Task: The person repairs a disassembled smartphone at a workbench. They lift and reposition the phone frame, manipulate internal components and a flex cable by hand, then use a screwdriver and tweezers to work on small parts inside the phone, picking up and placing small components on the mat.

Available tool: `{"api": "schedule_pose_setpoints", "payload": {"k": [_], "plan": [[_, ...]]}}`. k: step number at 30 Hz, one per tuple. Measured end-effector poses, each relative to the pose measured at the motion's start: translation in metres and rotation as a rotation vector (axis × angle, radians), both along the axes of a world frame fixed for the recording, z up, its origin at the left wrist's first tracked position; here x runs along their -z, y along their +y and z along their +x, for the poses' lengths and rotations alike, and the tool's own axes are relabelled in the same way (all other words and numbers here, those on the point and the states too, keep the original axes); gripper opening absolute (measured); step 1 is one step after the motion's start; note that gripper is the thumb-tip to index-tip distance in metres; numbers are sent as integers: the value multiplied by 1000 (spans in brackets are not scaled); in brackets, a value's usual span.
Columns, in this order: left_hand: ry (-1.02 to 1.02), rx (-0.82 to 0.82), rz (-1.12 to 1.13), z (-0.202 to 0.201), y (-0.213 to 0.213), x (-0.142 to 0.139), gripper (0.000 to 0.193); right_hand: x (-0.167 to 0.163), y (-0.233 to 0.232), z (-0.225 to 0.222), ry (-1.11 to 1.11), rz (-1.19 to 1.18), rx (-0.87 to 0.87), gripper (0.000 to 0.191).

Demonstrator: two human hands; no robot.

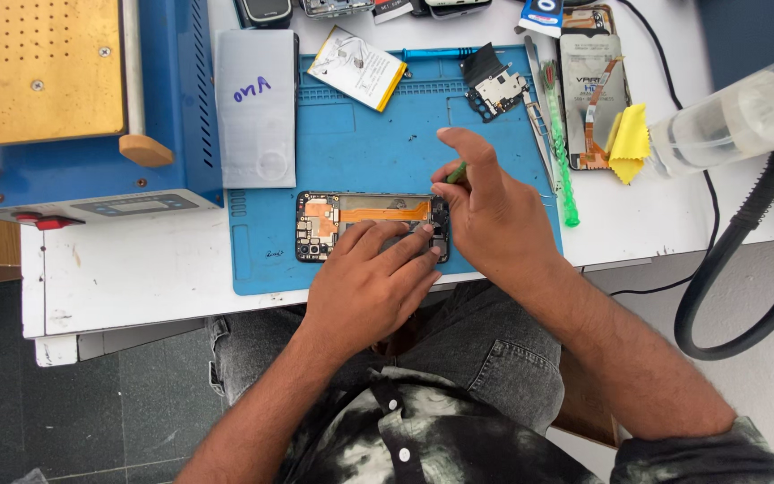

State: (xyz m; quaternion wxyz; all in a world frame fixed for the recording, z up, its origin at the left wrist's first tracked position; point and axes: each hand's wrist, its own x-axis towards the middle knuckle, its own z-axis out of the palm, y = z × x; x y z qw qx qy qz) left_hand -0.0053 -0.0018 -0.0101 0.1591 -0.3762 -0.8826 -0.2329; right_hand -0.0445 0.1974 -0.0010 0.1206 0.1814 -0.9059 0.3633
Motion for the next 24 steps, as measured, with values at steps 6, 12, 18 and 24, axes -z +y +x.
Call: {"api": "schedule_pose_setpoints", "payload": {"k": [6,12,18,24], "plan": [[-1,-17,-2,0,1,-1,25,4,-10,7,100,44,70,57],[3,-10,1,1,1,-3,25,6,-21,14,107,72,122,71],[17,-13,30,1,1,1,25,22,7,9,107,-375,95,85],[-129,-264,-97,0,5,13,63,51,37,20,35,-797,93,84]]}}
